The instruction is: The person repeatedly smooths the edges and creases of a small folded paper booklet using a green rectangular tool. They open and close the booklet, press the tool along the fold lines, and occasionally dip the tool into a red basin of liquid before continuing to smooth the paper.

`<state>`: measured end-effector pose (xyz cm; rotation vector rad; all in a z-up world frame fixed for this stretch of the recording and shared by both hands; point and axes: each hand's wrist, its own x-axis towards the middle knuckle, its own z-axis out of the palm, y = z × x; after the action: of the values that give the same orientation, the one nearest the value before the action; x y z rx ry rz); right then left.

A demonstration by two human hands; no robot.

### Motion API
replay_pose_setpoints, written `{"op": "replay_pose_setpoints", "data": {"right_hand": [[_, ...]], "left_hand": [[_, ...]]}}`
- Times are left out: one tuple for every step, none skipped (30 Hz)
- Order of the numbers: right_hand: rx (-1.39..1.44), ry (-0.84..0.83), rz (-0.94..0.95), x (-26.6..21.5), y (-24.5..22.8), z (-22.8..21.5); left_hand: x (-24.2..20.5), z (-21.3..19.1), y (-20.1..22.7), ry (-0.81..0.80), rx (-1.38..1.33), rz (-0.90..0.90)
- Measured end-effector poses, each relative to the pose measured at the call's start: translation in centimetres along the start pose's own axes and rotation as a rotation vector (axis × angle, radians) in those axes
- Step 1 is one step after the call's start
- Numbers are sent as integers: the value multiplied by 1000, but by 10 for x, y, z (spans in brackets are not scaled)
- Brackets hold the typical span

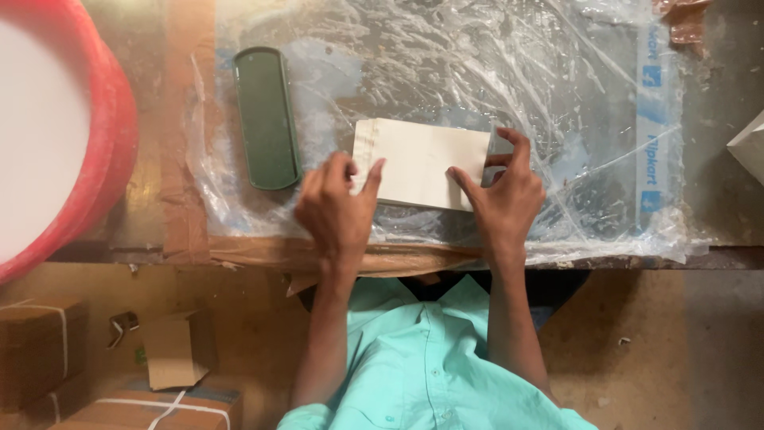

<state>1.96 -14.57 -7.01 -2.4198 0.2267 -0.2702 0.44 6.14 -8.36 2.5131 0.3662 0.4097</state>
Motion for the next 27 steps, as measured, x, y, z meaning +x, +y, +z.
{"op": "replay_pose_setpoints", "data": {"right_hand": [[-29,36,-22,1,1,1],[-59,69,-39,-2,3,3],[-90,102,-55,-4,5,5],[-109,107,-111,-7,8,6],[-129,111,-166,-10,9,6],[-146,122,-227,-10,10,7],[-117,45,-206,-11,10,6],[-89,-32,-181,-13,9,4],[-60,-109,-156,-15,9,1],[-62,-99,-189,-17,9,-2],[-63,-89,-221,-19,9,-4],[-64,-75,-252,-19,9,-5],[-59,-62,-255,-18,9,-4],[-59,-59,-247,-21,11,-4],[-59,-56,-239,-23,14,-1],[-70,-66,-211,-30,18,0],[-82,-76,-183,-38,21,2],[-85,-68,-179,-34,24,5],[-99,-59,-173,-33,25,6],[-110,-49,-179,-28,25,6],[-119,-38,-185,-23,23,4],[-109,-57,-173,-25,18,2],[-100,-77,-161,-27,12,-2],[-91,-94,-149,-29,3,-7],[0,-76,-258,-33,-9,-11],[96,-40,-377,-32,-23,-12],[191,-4,-496,-30,-40,-7]], "left_hand": [[4,-4,-4,152,62,83],[8,-9,-12,298,124,168],[15,-13,-22,313,246,132],[25,-15,-34,331,369,96],[38,-14,-46,248,398,81],[55,-13,-57,174,425,69],[65,-10,-67,99,451,59],[73,-9,-75,41,417,21],[79,-8,-80,-18,382,-18],[78,-5,-79,-81,351,-56],[73,-2,-72,-40,356,-10],[66,0,-61,3,360,41],[57,3,-46,46,362,91],[38,6,-27,-25,292,156],[18,14,-5,-96,220,220],[-2,23,18,-156,171,316],[-18,25,34,-215,118,411],[-20,24,43,-284,177,405],[-20,19,49,-354,235,398],[-17,15,51,-412,296,386],[-9,5,44,-328,326,331],[-3,-8,30,-263,361,286],[0,-16,20,-219,403,193],[0,-22,10,-175,441,101],[-3,-22,5,-129,480,9],[-3,-16,3,-73,428,72],[-6,-5,7,-18,375,135]]}}
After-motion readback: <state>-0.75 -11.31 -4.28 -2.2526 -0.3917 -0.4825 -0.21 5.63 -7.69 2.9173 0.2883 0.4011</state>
